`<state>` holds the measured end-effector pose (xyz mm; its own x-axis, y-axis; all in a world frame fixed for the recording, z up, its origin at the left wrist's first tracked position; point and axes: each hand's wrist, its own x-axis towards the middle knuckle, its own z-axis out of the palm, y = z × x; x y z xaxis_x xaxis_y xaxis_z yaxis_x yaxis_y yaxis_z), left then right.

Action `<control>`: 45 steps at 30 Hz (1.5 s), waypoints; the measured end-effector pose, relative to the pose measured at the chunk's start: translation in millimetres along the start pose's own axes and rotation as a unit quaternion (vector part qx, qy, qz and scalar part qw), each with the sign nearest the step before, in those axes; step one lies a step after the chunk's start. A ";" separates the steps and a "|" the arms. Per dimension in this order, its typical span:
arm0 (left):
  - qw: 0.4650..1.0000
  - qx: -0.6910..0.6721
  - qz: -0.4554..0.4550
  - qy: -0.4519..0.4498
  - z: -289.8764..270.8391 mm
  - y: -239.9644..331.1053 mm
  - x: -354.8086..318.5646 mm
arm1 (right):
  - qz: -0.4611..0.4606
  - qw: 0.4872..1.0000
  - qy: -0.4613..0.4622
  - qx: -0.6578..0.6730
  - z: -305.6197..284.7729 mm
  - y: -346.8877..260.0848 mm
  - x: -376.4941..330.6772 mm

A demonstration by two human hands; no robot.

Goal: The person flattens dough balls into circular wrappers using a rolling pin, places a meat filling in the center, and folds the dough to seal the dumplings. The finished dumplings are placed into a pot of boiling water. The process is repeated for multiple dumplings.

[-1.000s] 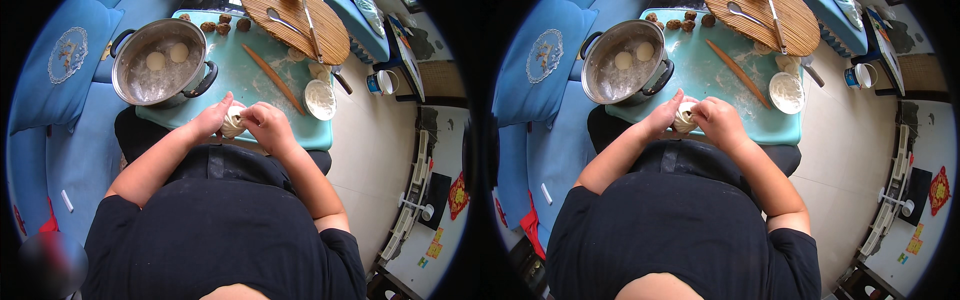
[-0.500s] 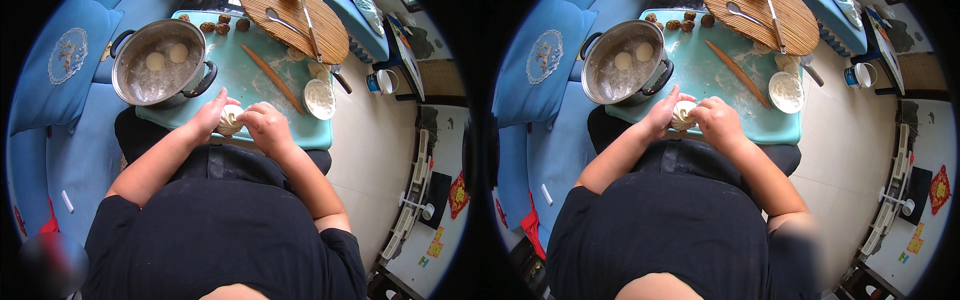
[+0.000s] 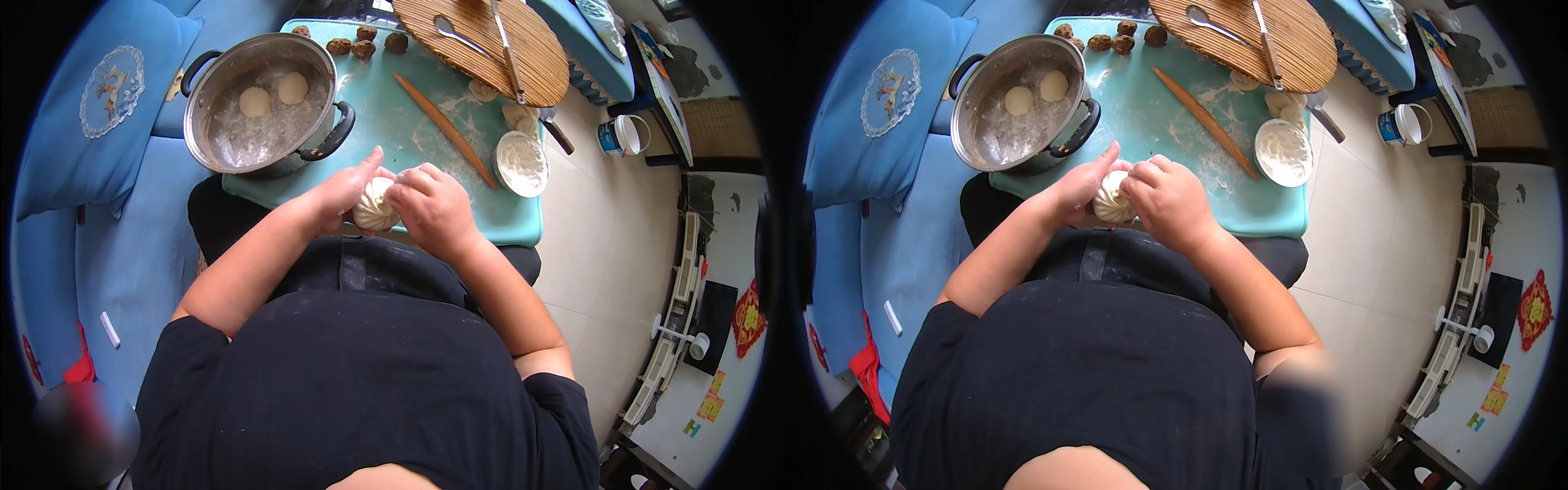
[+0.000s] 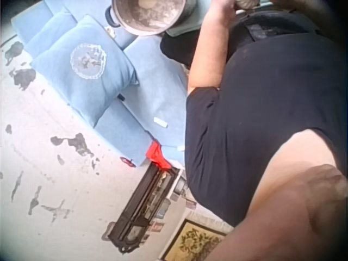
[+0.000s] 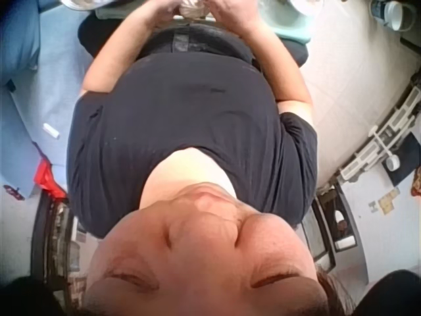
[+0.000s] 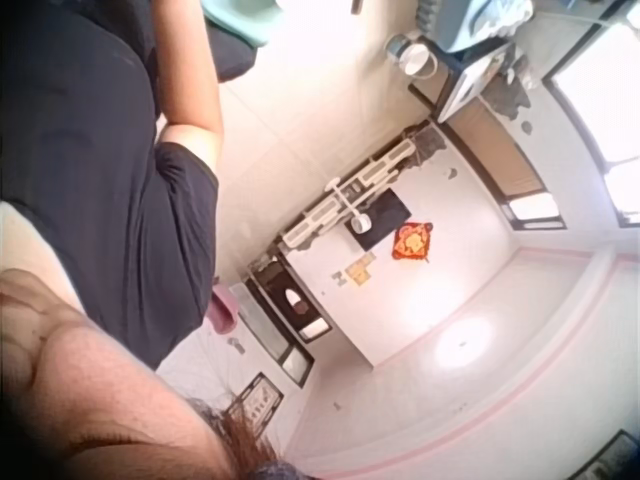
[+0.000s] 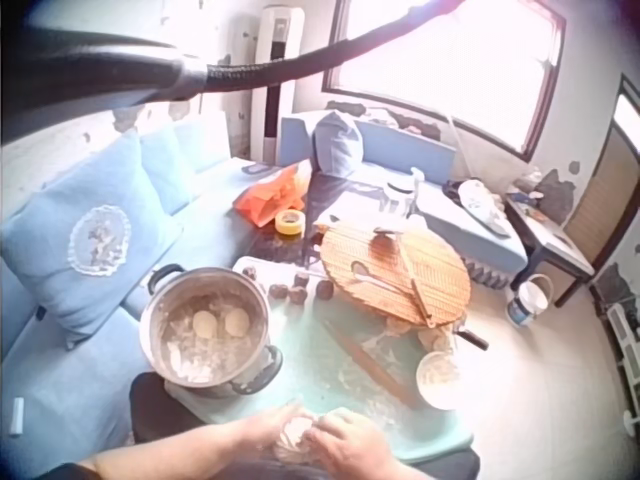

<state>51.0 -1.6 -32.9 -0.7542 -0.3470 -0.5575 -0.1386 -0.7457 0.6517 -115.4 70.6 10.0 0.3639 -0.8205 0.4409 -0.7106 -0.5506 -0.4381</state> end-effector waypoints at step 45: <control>0.984 -0.167 0.049 -0.024 40.6 13.3 -29.3 | 0.093 0.898 -0.003 0.430 2.9 15.0 -11.6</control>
<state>45.2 21.7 13.0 -0.7841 -0.4051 -0.4702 0.1494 -0.8585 0.4905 -128.6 71.4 -3.9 0.2930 -0.9096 0.2947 -0.0320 -0.3173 -0.9478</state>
